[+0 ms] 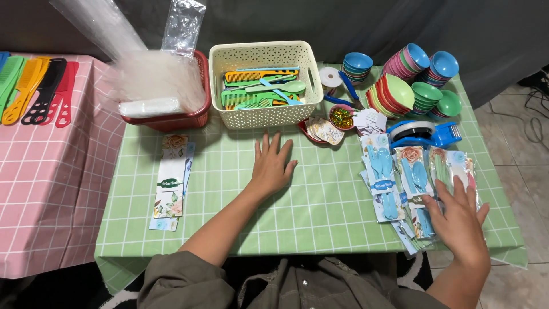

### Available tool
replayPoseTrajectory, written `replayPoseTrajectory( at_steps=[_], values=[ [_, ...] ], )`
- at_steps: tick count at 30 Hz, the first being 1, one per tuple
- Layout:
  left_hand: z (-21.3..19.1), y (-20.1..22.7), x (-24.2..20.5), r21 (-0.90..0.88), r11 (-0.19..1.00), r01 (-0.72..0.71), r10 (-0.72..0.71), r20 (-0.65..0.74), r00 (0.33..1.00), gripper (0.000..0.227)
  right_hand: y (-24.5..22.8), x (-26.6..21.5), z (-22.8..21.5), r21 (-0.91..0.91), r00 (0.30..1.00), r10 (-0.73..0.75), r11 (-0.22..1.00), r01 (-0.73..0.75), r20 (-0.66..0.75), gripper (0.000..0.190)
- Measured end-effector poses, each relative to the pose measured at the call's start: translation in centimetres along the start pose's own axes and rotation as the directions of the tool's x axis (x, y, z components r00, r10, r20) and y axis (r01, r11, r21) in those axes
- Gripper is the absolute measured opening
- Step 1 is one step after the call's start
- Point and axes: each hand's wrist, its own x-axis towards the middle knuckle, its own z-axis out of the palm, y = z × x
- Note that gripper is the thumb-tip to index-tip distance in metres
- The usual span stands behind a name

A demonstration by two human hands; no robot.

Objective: Packaging individual plastic forks and spoons into decorative paper sleeves and clear plastic bags for retail or event use.

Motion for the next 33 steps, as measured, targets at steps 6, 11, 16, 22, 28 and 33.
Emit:
replayPoseTrajectory(
  at_steps=[6,11,16,22,28,33],
  values=[
    [-2.3,1.4,-0.4,0.102,0.989,0.108,-0.127,0.194,0.973,0.064,-11.9,-1.7,0.9,0.155,0.805,-0.558,0.794,0.588,-0.2,0.05],
    [-2.7,1.1,-0.4,0.156,0.98,0.124,-0.156,0.209,0.966,0.064,-18.8,0.8,9.4,0.037,0.68,-0.711,0.696,0.717,0.18,0.06],
    [-2.3,0.1,-0.2,0.207,0.968,0.142,-0.184,0.201,0.962,0.063,-21.0,4.4,14.1,-0.037,0.641,-0.756,0.643,0.765,0.133,0.058],
    [-1.7,-0.7,0.0,0.261,0.953,0.155,-0.212,0.209,0.955,0.066,-19.9,6.2,16.4,0.036,0.694,-0.717,0.696,0.717,0.056,0.071],
    [-0.8,-3.0,0.9,0.293,0.95,0.108,-0.134,0.07,0.988,0.056,-19.7,6.4,15.8,0.051,0.711,-0.686,0.724,0.688,0.154,0.067],
    [-9.2,-2.8,3.6,0.176,0.982,0.071,0.024,-0.489,0.872,0.024,-19.8,6.4,15.2,0.032,0.713,-0.69,0.721,0.692,0.127,0.067]
  ],
)
